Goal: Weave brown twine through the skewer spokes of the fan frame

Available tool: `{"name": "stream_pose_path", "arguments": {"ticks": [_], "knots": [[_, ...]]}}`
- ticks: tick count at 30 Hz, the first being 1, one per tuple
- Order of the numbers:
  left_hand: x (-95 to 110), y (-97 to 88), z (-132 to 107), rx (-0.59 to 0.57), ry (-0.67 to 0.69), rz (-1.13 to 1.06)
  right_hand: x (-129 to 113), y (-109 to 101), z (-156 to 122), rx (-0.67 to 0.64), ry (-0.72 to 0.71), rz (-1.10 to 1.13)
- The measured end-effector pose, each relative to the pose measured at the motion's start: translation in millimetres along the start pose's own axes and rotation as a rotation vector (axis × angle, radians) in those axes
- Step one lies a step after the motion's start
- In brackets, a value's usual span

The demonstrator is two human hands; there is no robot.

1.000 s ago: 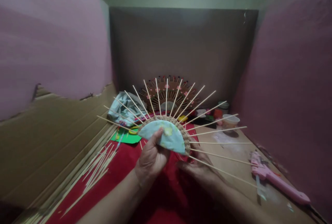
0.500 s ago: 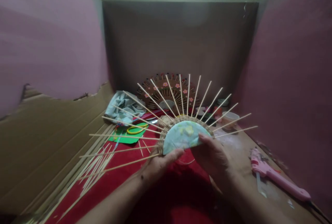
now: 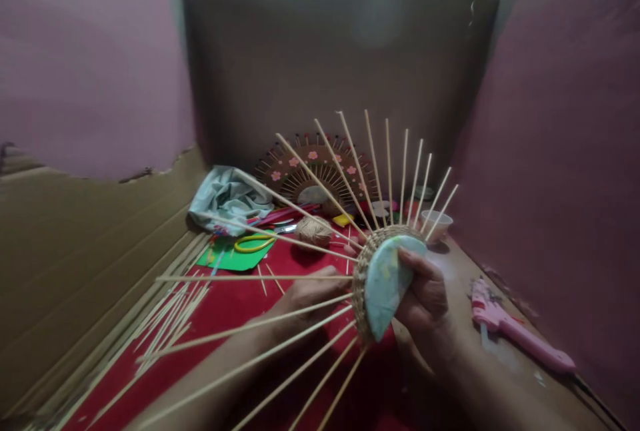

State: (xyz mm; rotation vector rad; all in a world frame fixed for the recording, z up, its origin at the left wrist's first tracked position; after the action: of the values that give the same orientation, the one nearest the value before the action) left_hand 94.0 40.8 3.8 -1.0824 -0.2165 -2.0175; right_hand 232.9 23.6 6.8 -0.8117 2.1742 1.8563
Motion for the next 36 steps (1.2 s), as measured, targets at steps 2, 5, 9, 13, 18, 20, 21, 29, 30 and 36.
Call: {"name": "stream_pose_path", "arguments": {"ticks": [2,5,9,13,18,20,21,29,30,36], "knots": [[7.2,-10.7,2.3,-0.067,0.093,0.208,-4.6,-9.4,0.0,0.029,-0.010,0.015],[10.9,-22.7,4.1,-0.071,0.108,0.363,-8.6,-19.8,1.4,0.027,-0.015,-0.020],[9.8,-24.4,7.4,-0.117,-0.002,0.329,-10.0,-24.7,2.7,0.003,-0.013,-0.094],[7.7,-32.9,6.4,-0.070,-0.148,0.246,-10.3,-28.0,4.2,0.038,-0.008,-0.072],[4.7,-58.6,-1.0,0.084,-0.324,0.198,-9.9,-30.0,6.6,0.057,-0.002,-0.038],[9.6,-65.3,0.3,0.085,-0.305,0.223,-8.9,-30.0,7.2,0.058,-0.003,-0.037],[12.8,-67.8,1.6,0.083,-0.284,0.234,-8.2,-30.1,7.5,0.062,0.000,-0.035],[18.7,-97.6,0.7,0.370,-0.133,-0.048,-8.5,-31.9,10.6,0.043,0.020,-0.070],[17.8,-101.6,-1.4,0.400,-0.135,-0.091,-8.8,-32.3,11.2,0.046,0.025,-0.069],[23.6,-114.1,-9.5,0.514,-0.140,-0.224,-12.8,-36.5,13.1,0.114,0.012,-0.006]]}}
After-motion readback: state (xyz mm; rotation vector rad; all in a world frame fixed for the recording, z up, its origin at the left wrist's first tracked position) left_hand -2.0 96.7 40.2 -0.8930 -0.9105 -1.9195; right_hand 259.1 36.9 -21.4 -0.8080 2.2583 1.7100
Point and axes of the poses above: each hand's wrist, its own z-axis towards the middle knuckle, its own y-axis out of the palm, x = y × z, the point moved 5 cm from there along z, towards the middle knuckle, and after that the axes turned 15 degrees about y, right-handed, at the moved point
